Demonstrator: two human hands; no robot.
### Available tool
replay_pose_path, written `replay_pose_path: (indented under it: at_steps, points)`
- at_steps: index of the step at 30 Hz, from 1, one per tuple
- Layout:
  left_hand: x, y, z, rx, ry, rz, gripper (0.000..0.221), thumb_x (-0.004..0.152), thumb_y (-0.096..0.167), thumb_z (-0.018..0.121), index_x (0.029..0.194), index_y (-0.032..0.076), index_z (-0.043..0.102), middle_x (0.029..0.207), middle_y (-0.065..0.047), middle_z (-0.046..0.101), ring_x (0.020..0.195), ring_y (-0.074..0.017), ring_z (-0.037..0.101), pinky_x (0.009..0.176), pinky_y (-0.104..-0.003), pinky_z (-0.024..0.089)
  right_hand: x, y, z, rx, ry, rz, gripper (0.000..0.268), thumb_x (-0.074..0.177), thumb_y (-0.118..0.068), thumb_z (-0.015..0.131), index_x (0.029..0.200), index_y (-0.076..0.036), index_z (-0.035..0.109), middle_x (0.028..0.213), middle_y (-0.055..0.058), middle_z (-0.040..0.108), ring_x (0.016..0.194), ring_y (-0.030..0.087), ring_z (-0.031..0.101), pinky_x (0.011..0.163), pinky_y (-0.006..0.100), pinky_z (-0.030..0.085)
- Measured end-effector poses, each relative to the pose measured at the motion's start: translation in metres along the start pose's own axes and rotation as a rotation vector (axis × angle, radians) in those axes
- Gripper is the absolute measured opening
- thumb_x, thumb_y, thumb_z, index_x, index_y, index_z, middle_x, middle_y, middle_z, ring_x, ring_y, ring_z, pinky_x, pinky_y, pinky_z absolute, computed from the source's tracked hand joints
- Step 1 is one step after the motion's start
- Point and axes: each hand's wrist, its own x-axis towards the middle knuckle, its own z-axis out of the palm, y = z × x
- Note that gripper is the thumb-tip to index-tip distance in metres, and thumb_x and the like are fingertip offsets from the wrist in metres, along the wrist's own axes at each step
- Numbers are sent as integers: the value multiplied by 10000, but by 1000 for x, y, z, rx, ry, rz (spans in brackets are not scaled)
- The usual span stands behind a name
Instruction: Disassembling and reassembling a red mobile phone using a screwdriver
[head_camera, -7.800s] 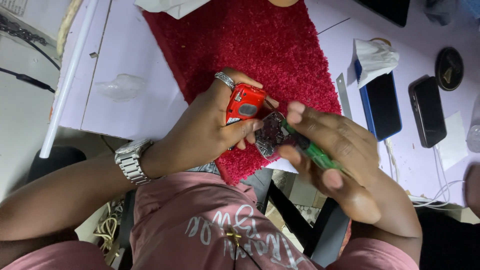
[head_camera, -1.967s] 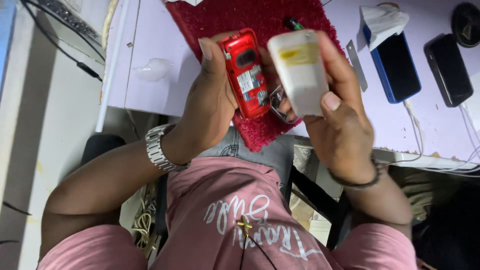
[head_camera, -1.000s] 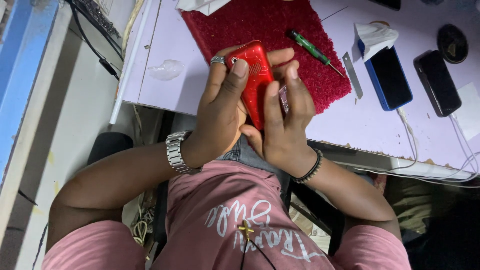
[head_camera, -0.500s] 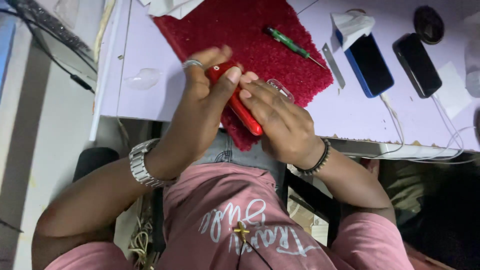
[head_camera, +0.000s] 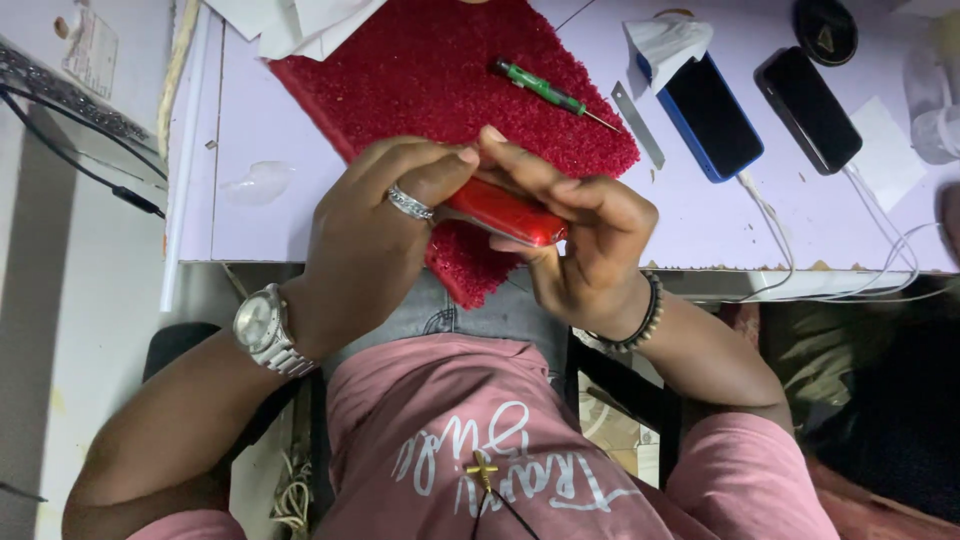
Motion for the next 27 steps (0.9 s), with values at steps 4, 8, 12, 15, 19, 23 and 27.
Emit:
replay_pose_path:
  at_steps: [4,8,12,15,19,23,27]
  points:
    - [-1,2,2,-278,38,-121,483,862,-249,523,1269,-58,701,1274,-207,717,1233,-371,683,1119,-470,563,2,-9,3,13,43,-43,388,1138,-46,554,1384,-65,254,1479,454,471,1466,591,511,1287,697,504]
    - [-5,-2,3,-395,105,-83,559,743,-316,474,1225,-140,695,1270,-253,698,1265,-403,681,1145,-488,599,5,-7,2,-207,-8,-69,757,1008,71,865,1481,-1,278,1504,367,538,1460,480,601,1245,546,633]
    - [-8,-13,8,-60,48,80,511,821,-351,519,1249,-133,693,1248,-251,701,1212,-398,711,1103,-462,624,12,-22,-3,-705,-115,-40,526,1066,-277,830,1377,54,565,1455,305,639,1267,411,802,982,415,752]
    - [-12,-14,12,30,23,96,388,924,-273,548,1266,-156,690,1252,-240,722,1184,-370,725,1078,-438,634,10,-19,-8,-797,-189,8,638,1116,-213,881,1538,19,463,1543,220,631,1351,347,766,1076,398,707]
    - [1,-9,7,137,24,115,246,961,-213,537,1134,-82,653,1101,-169,628,1028,-334,692,993,-400,657,21,-22,-2,-667,-157,14,494,1058,-168,840,1369,84,551,1319,274,674,1208,401,752,1064,451,664]
    - [6,-13,0,193,-31,204,102,1063,-73,520,1088,-26,606,1046,-184,614,1117,-406,725,1213,-623,473,22,-23,4,-555,-137,-22,404,1037,-111,843,1263,96,581,1341,335,625,1241,471,741,1074,492,682]
    - [14,-9,-4,-33,-46,140,303,935,-278,493,1189,-114,523,1328,-310,620,1321,-533,648,1243,-752,365,15,-16,7,-538,-120,-38,445,1058,-103,837,1311,49,504,1371,317,596,1270,467,712,1127,513,654]
